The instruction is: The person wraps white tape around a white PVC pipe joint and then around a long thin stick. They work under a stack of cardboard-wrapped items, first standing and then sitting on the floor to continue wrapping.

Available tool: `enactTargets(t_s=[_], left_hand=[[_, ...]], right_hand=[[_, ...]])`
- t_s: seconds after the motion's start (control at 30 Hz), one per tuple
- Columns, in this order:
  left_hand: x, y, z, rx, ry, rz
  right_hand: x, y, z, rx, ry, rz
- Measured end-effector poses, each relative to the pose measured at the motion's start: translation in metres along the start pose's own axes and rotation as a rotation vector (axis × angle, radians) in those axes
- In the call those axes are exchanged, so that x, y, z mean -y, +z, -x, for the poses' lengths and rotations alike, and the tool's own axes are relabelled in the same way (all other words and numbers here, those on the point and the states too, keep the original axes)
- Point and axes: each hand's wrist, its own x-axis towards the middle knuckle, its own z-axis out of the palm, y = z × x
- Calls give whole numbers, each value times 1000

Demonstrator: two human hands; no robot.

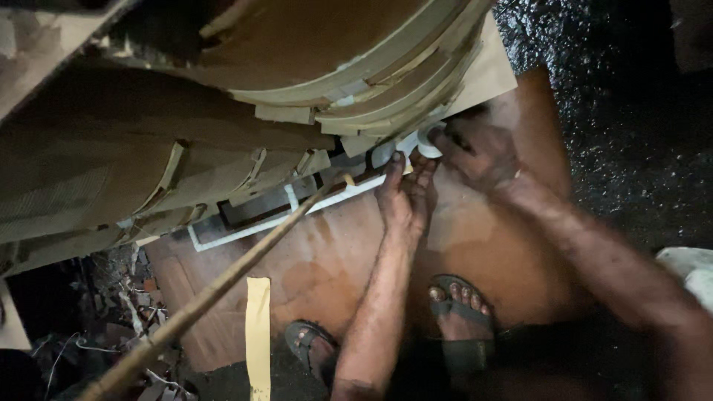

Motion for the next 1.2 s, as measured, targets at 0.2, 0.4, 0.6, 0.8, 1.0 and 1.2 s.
enactTargets(t_s=[0.2, 0.4, 0.6, 0.8, 1.0, 1.2], left_hand=[[3, 1, -19, -42, 121, 46], [-3, -13, -22, 50, 130, 8], [-37, -46, -18, 456, 206, -407], [-45, -63, -25, 278, 424, -1103], [-39, -53, -19, 380, 292, -558], [-27, -55, -18, 346, 237, -243]], right_hand=[[20, 32, 8, -155, 287, -116], [20, 50, 7, -134, 413, -197], [31, 87, -10, -25, 619, -585], [27, 91, -6, 261, 735, -714], [23, 92, -1, 391, 697, -919], [66, 19, -24, 96, 502, -125]])
